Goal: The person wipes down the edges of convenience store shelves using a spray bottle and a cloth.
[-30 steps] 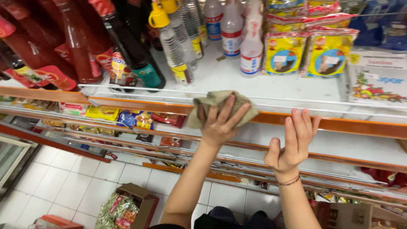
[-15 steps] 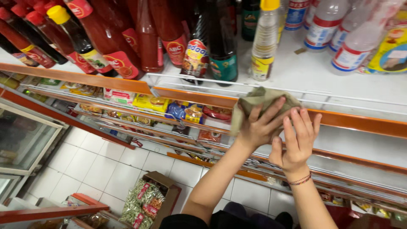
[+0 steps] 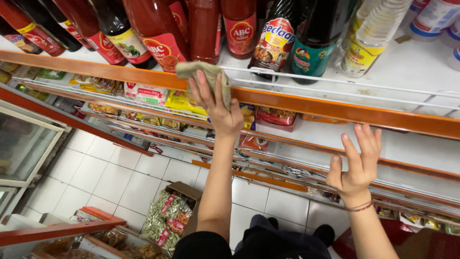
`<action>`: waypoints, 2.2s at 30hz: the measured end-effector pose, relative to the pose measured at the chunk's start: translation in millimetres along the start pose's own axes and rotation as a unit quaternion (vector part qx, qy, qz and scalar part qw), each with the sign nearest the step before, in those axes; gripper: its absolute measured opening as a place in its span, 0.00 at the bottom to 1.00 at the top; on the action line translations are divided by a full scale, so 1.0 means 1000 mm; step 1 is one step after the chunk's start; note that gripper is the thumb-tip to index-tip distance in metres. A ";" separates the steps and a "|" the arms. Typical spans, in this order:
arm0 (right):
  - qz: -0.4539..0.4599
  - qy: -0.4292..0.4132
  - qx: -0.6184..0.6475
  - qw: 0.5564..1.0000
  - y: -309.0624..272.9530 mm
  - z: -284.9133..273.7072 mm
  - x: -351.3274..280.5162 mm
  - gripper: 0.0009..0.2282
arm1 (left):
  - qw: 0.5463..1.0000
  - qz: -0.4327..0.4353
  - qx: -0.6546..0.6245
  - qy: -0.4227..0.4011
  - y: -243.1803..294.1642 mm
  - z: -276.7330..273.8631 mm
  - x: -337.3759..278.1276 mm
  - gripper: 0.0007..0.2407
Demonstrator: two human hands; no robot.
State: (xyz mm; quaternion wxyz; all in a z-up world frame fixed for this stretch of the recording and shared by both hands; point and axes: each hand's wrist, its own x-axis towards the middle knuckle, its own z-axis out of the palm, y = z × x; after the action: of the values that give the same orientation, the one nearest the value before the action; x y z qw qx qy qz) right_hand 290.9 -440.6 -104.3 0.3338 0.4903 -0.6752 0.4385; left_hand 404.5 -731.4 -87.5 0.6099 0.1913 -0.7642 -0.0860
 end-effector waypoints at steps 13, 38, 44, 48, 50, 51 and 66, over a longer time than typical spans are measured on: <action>0.120 -0.118 -0.035 0.985 -0.008 0.019 -0.083 0.21 | 0.920 -0.236 -0.314 -0.002 0.082 0.008 -0.180 0.33; 0.100 -0.159 -0.132 0.973 0.001 0.060 -0.110 0.23 | 0.988 0.044 -0.007 -0.147 0.041 0.115 -0.260 0.23; 0.121 -0.117 -0.100 0.981 0.003 0.058 -0.123 0.19 | 0.964 0.172 -0.028 -0.200 0.057 0.084 -0.244 0.20; 0.121 -0.114 -0.076 0.983 -0.002 0.054 -0.126 0.19 | 0.969 0.187 0.015 -0.161 -0.006 0.049 -0.212 0.15; 0.116 -0.106 -0.079 0.984 -0.005 0.056 -0.127 0.19 | 0.975 0.146 0.023 -0.166 -0.017 0.032 -0.201 0.15; 0.114 -0.102 -0.082 0.985 -0.006 0.056 -0.128 0.19 | 0.976 0.114 0.016 -0.183 -0.013 0.022 -0.199 0.16; 0.102 -0.077 -0.084 0.988 -0.003 0.060 -0.126 0.19 | 0.962 0.056 0.127 -0.236 -0.038 -0.018 -0.161 0.23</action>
State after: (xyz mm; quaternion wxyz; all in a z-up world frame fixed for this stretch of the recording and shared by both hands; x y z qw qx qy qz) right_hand 329.5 -449.6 -237.6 0.2746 0.4213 -0.7799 0.3726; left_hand 458.9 -700.1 -242.0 0.3865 0.1980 -0.9008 0.0031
